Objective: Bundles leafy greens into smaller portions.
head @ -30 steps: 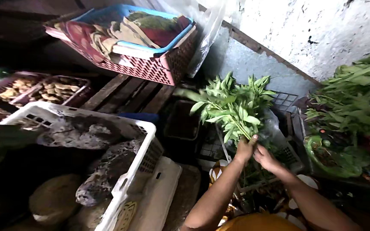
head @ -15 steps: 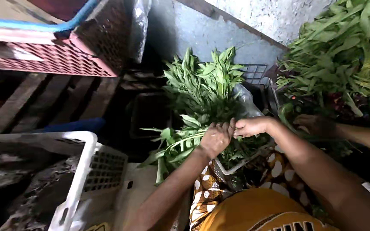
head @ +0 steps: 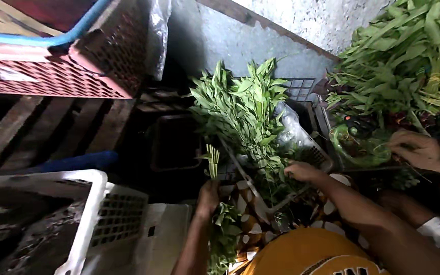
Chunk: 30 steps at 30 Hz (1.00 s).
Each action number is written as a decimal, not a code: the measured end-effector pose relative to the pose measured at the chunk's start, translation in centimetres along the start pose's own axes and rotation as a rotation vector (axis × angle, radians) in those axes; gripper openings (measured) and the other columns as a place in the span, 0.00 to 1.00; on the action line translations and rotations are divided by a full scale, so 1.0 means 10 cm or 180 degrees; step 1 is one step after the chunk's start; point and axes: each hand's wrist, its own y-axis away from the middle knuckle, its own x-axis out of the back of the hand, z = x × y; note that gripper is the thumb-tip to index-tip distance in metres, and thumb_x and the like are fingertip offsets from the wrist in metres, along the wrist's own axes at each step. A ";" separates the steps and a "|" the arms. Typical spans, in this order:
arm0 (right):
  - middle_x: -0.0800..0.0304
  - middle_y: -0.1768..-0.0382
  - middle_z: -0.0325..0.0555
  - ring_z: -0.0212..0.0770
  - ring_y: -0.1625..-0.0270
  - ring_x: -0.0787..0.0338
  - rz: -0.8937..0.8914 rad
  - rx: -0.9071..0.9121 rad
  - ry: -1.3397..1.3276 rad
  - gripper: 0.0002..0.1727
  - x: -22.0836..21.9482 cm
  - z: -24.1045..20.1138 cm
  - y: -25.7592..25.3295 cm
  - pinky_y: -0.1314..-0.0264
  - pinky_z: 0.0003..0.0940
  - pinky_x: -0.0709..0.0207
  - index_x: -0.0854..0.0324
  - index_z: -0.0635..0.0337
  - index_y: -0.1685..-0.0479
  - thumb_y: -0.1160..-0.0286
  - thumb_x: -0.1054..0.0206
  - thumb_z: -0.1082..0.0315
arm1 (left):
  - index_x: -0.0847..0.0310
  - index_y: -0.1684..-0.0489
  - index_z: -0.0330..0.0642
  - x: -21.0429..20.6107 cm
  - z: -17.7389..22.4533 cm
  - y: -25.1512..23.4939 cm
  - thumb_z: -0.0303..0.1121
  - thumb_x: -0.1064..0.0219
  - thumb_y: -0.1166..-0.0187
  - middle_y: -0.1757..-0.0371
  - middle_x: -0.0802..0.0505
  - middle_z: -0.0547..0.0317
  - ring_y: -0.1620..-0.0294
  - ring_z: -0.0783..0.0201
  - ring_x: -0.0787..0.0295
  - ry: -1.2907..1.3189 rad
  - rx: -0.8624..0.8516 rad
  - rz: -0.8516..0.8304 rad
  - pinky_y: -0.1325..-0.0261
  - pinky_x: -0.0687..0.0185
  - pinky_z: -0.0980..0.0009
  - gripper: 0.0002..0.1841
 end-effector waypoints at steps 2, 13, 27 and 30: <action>0.18 0.32 0.63 0.64 0.30 0.17 0.0277 0.0016 0.0112 0.13 0.04 -0.07 0.01 0.29 0.66 0.24 0.11 0.57 0.43 0.15 0.39 0.65 | 0.23 0.35 0.31 0.07 -0.01 0.02 0.39 0.53 0.04 0.65 0.14 0.55 0.71 0.66 0.18 0.0243 0.0084 0.0071 0.64 0.16 0.66 0.20; 0.09 0.41 0.53 0.49 0.35 0.11 0.0767 0.0381 -0.0577 0.15 0.63 -0.81 0.26 0.25 0.51 0.22 0.16 0.61 0.37 0.11 0.41 0.64 | 0.23 0.31 0.32 -0.43 1.04 0.29 0.31 0.51 0.08 0.41 0.07 0.51 0.42 0.65 0.09 0.0634 -0.1279 -0.0402 0.35 0.13 0.63 0.17; 0.27 0.25 0.76 0.77 0.22 0.28 0.2308 -0.2090 0.0297 0.25 1.41 0.68 0.88 0.29 0.76 0.28 0.24 0.72 0.27 0.25 0.31 0.74 | 0.22 0.35 0.36 -0.87 1.04 -0.08 0.37 0.46 0.08 0.59 0.14 0.56 0.66 0.68 0.19 0.0011 -0.0963 -0.1187 0.59 0.19 0.68 0.15; 0.24 0.29 0.78 0.78 0.26 0.23 0.1794 -0.2647 0.0651 0.28 1.43 1.01 0.97 0.30 0.77 0.30 0.26 0.76 0.28 0.28 0.28 0.72 | 0.25 0.34 0.37 -0.90 1.03 -0.12 0.38 0.46 0.07 0.64 0.16 0.58 0.71 0.68 0.19 0.0237 -0.0594 -0.1223 0.65 0.19 0.70 0.16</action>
